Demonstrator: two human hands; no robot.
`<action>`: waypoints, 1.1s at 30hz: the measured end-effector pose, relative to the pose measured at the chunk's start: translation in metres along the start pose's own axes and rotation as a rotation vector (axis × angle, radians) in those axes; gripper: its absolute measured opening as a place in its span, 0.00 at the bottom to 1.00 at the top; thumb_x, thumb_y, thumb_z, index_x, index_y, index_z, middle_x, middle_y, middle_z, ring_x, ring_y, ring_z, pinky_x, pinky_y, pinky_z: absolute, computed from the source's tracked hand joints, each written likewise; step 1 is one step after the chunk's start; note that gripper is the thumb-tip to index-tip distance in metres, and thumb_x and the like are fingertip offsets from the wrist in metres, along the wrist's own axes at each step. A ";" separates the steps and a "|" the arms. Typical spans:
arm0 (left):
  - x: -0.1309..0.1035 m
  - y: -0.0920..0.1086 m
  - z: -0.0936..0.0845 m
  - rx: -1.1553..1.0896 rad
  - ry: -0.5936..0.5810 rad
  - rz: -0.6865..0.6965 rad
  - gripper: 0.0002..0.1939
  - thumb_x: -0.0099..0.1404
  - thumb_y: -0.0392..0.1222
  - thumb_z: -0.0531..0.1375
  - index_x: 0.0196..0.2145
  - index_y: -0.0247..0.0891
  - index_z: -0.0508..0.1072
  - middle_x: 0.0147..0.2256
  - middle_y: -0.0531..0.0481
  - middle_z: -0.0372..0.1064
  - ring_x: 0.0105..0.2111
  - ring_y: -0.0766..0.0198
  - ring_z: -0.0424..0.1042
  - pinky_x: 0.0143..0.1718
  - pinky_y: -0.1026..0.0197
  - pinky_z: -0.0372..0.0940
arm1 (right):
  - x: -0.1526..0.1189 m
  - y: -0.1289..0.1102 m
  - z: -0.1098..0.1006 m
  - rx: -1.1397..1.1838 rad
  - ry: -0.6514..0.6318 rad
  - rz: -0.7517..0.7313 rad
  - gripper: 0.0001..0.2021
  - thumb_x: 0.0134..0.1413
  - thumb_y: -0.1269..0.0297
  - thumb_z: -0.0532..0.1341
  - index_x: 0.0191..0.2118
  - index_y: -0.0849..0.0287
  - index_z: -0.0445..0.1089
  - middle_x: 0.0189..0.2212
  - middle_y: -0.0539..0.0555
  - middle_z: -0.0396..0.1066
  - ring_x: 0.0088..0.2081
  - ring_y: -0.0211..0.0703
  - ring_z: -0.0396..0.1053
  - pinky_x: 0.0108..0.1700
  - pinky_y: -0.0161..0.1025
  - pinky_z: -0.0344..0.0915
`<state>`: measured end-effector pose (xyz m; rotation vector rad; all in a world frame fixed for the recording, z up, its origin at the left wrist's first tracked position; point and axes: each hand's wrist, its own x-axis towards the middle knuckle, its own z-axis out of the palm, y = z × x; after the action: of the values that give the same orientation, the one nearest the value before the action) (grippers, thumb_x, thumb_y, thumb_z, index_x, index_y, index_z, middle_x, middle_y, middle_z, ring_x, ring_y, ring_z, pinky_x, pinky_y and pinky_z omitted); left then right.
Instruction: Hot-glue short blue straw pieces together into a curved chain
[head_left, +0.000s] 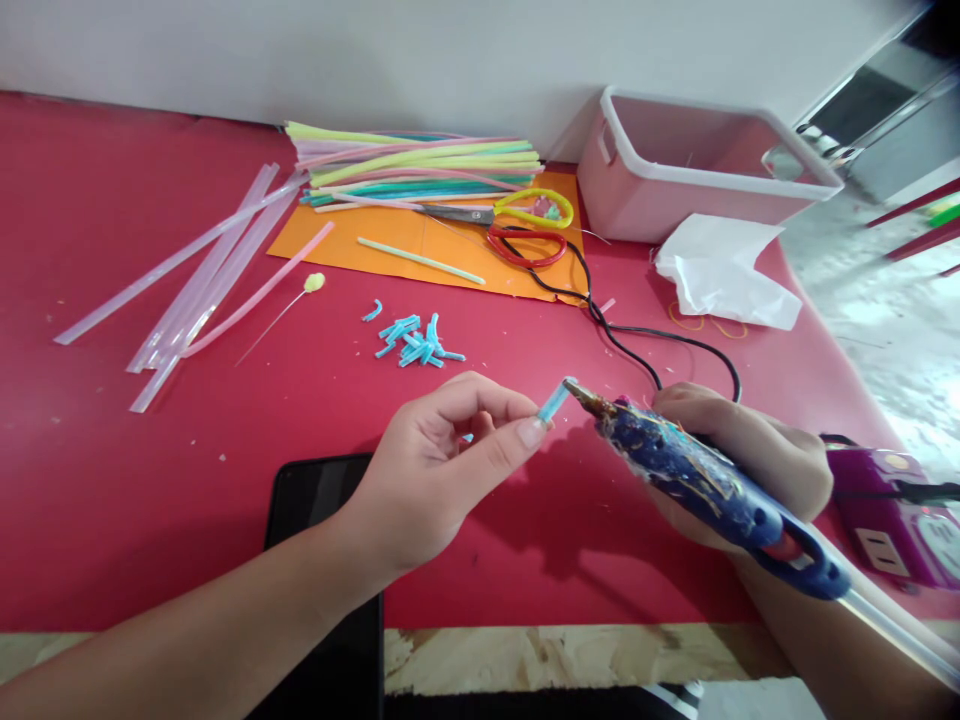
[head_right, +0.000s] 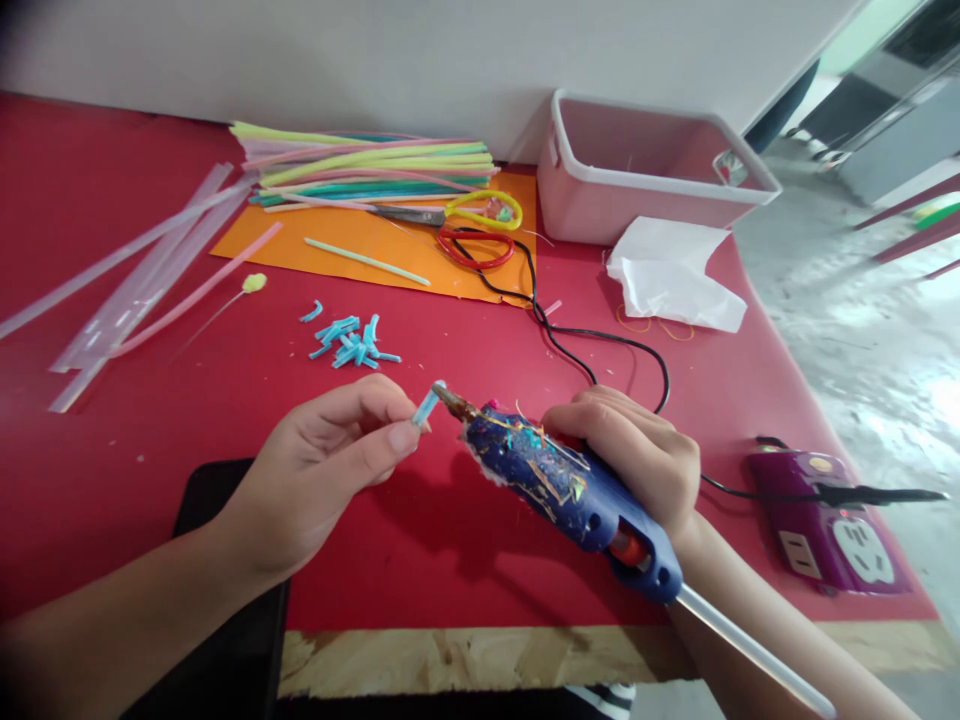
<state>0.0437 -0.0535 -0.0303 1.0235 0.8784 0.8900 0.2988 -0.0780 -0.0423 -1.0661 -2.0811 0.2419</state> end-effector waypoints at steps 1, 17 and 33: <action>0.000 0.000 0.000 0.002 -0.001 0.001 0.07 0.65 0.38 0.66 0.29 0.37 0.75 0.24 0.58 0.64 0.24 0.74 0.59 0.26 0.70 0.57 | 0.000 0.000 0.000 -0.005 0.005 -0.002 0.10 0.54 0.76 0.62 0.42 0.57 0.71 0.27 0.49 0.67 0.27 0.38 0.67 0.29 0.37 0.64; 0.002 0.001 0.001 0.032 0.028 0.006 0.06 0.63 0.39 0.67 0.29 0.37 0.77 0.24 0.57 0.61 0.23 0.72 0.57 0.24 0.67 0.55 | 0.006 -0.004 0.001 0.086 -0.111 -0.037 0.07 0.64 0.73 0.59 0.44 0.54 0.71 0.28 0.52 0.68 0.28 0.45 0.70 0.33 0.45 0.69; 0.001 0.000 0.001 -0.019 0.014 0.006 0.07 0.64 0.39 0.67 0.30 0.37 0.76 0.24 0.57 0.63 0.22 0.73 0.60 0.24 0.67 0.57 | 0.008 -0.002 0.000 0.040 -0.111 -0.074 0.05 0.61 0.72 0.62 0.41 0.57 0.72 0.26 0.51 0.70 0.27 0.43 0.71 0.32 0.42 0.69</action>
<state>0.0455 -0.0529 -0.0300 1.0051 0.8775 0.9096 0.2949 -0.0732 -0.0368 -0.9697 -2.2005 0.3101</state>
